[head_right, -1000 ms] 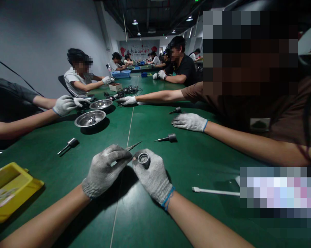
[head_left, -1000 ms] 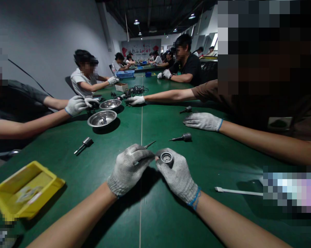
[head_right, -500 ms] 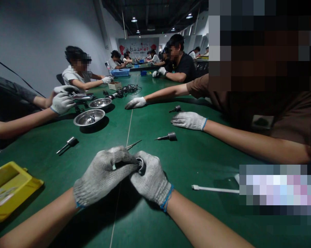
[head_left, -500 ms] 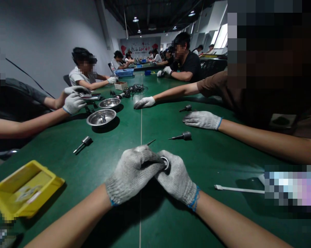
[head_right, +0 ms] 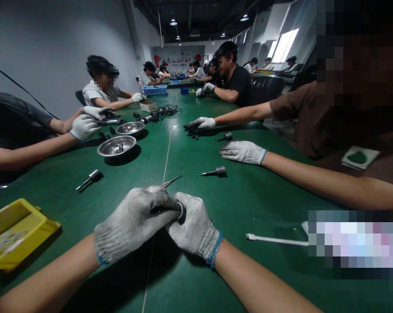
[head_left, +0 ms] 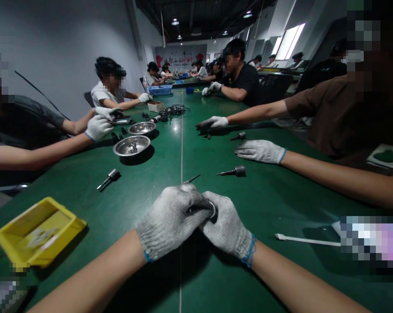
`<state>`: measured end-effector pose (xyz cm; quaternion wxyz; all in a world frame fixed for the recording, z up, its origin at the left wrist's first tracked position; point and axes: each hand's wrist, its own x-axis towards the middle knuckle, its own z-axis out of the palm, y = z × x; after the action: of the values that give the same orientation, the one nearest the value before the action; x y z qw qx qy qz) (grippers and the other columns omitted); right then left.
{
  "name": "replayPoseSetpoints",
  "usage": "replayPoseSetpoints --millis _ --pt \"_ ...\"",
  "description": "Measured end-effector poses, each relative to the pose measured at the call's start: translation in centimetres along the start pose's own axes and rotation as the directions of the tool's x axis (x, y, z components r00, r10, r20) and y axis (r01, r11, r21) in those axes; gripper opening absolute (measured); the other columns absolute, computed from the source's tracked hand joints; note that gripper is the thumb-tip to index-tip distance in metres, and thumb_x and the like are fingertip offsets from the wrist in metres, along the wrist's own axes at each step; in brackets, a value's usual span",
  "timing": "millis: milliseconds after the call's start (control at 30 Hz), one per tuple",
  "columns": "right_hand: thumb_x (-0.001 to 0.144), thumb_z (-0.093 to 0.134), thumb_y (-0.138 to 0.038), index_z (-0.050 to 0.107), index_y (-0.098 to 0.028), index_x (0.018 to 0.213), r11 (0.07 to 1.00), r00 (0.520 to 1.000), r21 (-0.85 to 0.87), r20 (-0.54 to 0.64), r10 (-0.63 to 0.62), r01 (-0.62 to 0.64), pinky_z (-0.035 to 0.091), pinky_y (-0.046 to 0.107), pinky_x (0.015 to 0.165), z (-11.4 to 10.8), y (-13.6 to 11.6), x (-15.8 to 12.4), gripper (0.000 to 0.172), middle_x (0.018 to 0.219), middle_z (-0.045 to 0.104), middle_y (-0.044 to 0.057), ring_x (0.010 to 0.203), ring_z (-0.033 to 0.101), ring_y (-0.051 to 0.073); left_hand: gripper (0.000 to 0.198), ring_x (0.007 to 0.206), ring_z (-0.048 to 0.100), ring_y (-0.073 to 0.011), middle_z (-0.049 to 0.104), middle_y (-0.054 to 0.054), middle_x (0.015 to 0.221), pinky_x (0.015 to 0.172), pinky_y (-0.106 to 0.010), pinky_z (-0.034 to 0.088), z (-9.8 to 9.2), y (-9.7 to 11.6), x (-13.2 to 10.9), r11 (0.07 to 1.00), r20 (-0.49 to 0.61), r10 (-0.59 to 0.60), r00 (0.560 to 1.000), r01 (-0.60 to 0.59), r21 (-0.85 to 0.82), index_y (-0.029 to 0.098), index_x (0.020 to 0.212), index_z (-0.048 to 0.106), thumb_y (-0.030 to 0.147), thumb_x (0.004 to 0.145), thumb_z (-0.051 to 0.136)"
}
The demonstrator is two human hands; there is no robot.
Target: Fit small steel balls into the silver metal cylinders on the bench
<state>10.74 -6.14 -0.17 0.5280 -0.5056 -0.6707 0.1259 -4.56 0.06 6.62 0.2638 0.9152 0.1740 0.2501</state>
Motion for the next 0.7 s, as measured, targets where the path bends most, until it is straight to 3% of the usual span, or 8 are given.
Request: replayPoseSetpoints --millis 167,533,700 --pt "0.077 0.058 -0.018 0.054 -0.024 0.072 1.000 1.000 -0.020 -0.001 -0.016 0.016 0.046 0.028 0.058 0.0 0.1 0.0 0.009 0.067 0.066 0.001 0.060 0.064 0.018 0.012 0.072 0.069 -0.0159 0.077 -0.003 0.083 0.071 -0.027 0.055 0.3 0.5 0.0 0.999 -0.025 -0.039 0.999 0.040 0.036 0.020 0.088 0.080 0.014 0.090 0.070" --pt "0.079 0.059 -0.019 0.053 -0.025 0.072 0.998 0.999 -0.043 -0.007 -0.037 0.036 0.047 0.028 0.058 -0.1 0.0 0.1 0.011 0.067 0.066 0.001 0.061 0.066 0.019 0.018 0.076 0.072 -0.0182 0.079 -0.002 0.084 0.074 -0.029 0.054 0.8 1.3 0.2 0.969 -0.007 -0.231 0.973 0.229 -0.095 0.021 0.084 0.082 0.011 0.087 0.068" --pt "0.080 0.058 -0.018 0.056 -0.024 0.074 0.999 0.999 -0.040 -0.023 -0.028 0.027 0.049 0.029 0.059 0.1 -0.1 0.2 0.008 0.070 0.069 0.004 0.063 0.067 0.020 0.018 0.075 0.071 -0.0192 0.078 -0.003 0.082 0.073 -0.031 0.053 1.0 1.2 0.2 0.962 -0.008 -0.270 0.963 0.269 -0.036 0.020 0.082 0.081 0.013 0.088 0.066"
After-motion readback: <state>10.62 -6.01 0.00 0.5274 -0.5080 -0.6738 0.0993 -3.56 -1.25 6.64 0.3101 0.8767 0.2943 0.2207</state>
